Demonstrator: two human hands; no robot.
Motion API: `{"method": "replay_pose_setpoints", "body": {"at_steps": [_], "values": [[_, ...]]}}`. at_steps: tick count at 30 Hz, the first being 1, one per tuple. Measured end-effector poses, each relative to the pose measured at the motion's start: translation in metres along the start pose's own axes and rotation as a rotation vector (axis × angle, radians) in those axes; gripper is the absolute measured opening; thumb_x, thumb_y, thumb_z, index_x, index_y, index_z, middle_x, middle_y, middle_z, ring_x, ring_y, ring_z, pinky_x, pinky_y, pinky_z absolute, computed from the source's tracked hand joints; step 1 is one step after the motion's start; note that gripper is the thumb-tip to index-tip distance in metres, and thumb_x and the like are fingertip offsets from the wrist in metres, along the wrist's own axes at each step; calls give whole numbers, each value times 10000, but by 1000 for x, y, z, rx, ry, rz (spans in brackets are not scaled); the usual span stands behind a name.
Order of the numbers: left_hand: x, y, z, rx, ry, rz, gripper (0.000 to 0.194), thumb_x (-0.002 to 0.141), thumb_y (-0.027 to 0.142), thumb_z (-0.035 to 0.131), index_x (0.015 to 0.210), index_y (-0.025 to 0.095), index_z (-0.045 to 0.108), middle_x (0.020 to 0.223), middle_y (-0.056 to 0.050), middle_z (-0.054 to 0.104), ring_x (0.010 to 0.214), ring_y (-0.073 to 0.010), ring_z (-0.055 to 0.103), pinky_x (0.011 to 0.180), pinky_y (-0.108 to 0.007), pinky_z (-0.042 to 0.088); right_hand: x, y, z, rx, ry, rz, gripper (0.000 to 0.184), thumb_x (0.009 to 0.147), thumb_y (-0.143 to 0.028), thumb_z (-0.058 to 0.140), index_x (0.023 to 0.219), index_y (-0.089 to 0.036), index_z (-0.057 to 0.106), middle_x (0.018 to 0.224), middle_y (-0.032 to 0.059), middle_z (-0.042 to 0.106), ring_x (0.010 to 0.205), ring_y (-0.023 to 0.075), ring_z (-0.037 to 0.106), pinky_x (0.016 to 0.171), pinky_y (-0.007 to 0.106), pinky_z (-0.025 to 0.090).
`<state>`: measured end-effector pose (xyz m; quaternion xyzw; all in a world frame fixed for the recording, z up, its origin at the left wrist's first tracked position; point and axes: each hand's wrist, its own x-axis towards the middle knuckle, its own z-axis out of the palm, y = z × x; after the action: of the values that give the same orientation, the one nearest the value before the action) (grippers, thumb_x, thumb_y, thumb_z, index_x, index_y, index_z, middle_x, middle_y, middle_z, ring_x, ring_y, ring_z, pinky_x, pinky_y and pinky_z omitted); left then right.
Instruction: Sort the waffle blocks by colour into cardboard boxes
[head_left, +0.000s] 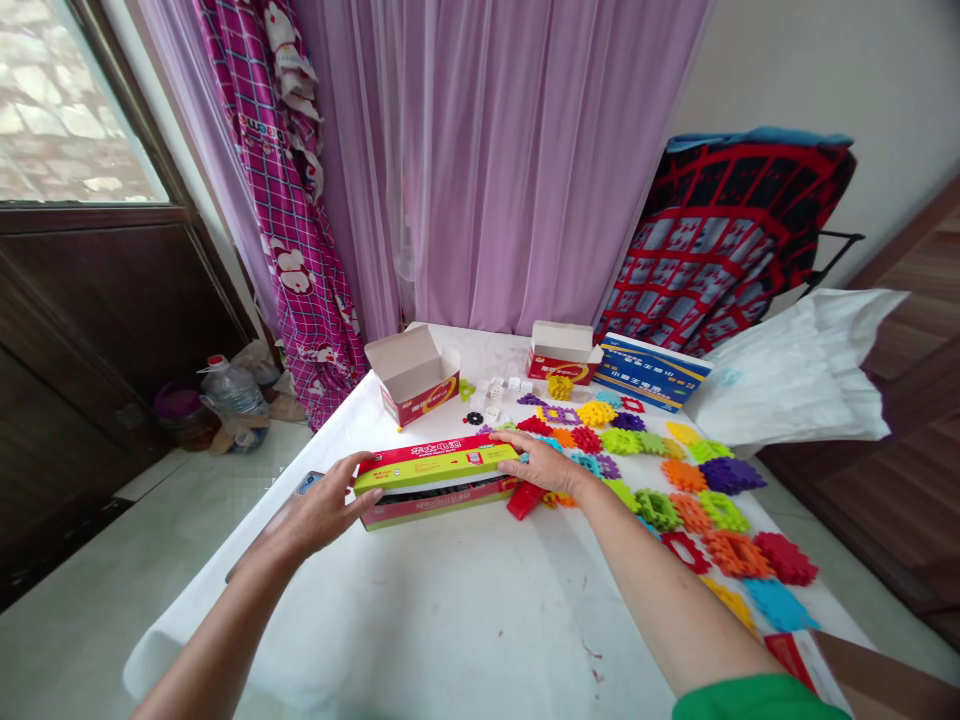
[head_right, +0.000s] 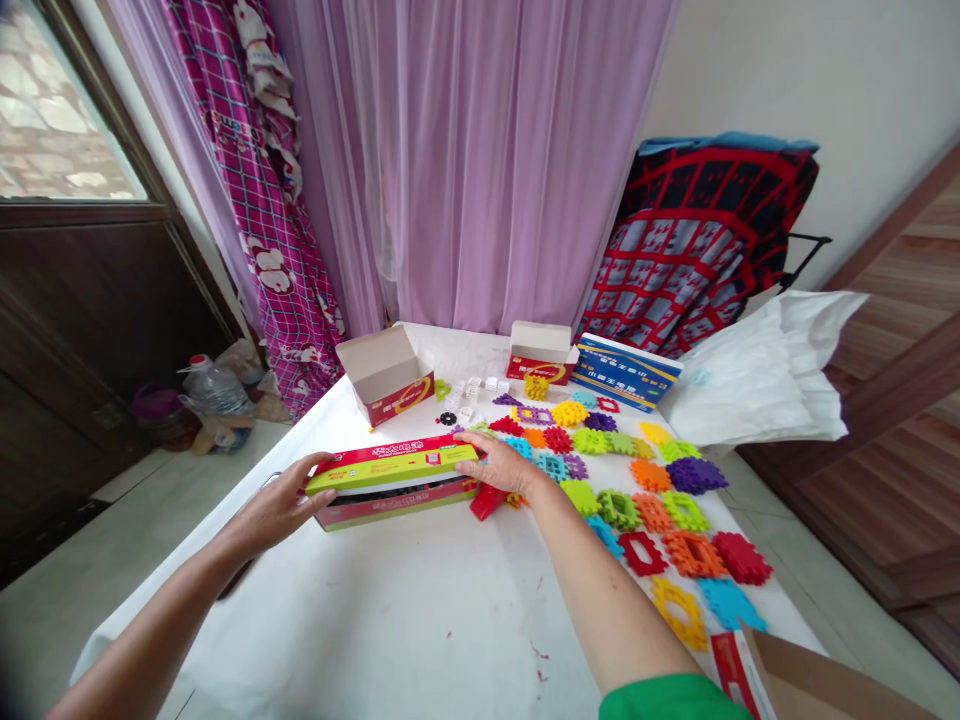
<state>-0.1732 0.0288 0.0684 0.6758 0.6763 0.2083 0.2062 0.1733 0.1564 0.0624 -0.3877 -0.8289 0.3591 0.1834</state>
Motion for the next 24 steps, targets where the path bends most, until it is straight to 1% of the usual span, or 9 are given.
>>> {"method": "replay_pose_setpoints", "body": {"at_steps": [3,5,7,10,13,16,19,21,24], "values": [[2,-4,1,41,-9,26,636,846,584,429,1384,245,431,1367,-123,505,1105,-260,592,931,-389,482,2,1,-1,-34,-6,-13,658,813,-564,589,1369,-217,522,1425,111,476,1315,270,441,1124,437,314],[0,-6,4,87,-24,39,614,868,561,412,1422,298,404,1416,-109,445,1114,-255,590,943,-383,473,1,2,1,-60,-19,6,675,806,-577,595,1379,-229,514,1472,111,421,1364,284,374,1144,456,268],[-3,-7,7,119,-40,47,602,884,552,392,1438,317,388,1440,-111,397,1075,-244,608,930,-379,482,-2,3,3,-73,-48,36,678,805,-582,598,1391,-254,501,1524,102,344,1404,297,303,1158,479,219],[-6,-7,9,110,-56,73,602,891,563,386,1444,324,380,1460,-114,351,1068,-237,603,914,-371,496,-5,5,5,-77,-91,61,669,816,-574,595,1403,-272,485,1564,95,259,1415,307,277,1164,488,190],[-7,-8,9,118,-53,101,594,894,581,381,1446,362,362,1449,-103,368,1064,-238,602,884,-374,513,-6,6,6,-105,-112,56,640,833,-554,583,1405,-286,481,1579,74,219,1420,308,265,1169,473,189],[-6,-12,11,171,-41,98,628,877,612,398,1445,346,373,1454,-124,369,1065,-262,612,890,-392,513,-7,4,7,-177,-113,40,587,871,-509,549,1415,-308,463,1589,42,191,1421,304,263,1172,455,199],[-6,-12,16,252,-29,99,635,881,612,393,1451,332,369,1515,-146,290,1163,-306,574,936,-407,489,-9,-2,8,-290,-146,38,559,911,-469,493,1448,-345,399,1600,12,154,1412,308,282,1164,455,229],[-7,-5,21,369,7,127,617,886,589,407,1454,354,350,1560,-143,228,1259,-355,498,987,-477,445,-12,-8,9,-378,-182,41,554,941,-476,421,1476,-362,331,1608,2,115,1409,315,285,1151,470,259],[-7,16,29,597,93,216,573,892,523,453,1441,390,358,1572,-128,251,1379,-406,331,1070,-634,264,-18,-14,13,-518,-181,16,586,943,-522,391,1495,-363,275,1615,16,64,1423,340,234,1129,517,271]]}}
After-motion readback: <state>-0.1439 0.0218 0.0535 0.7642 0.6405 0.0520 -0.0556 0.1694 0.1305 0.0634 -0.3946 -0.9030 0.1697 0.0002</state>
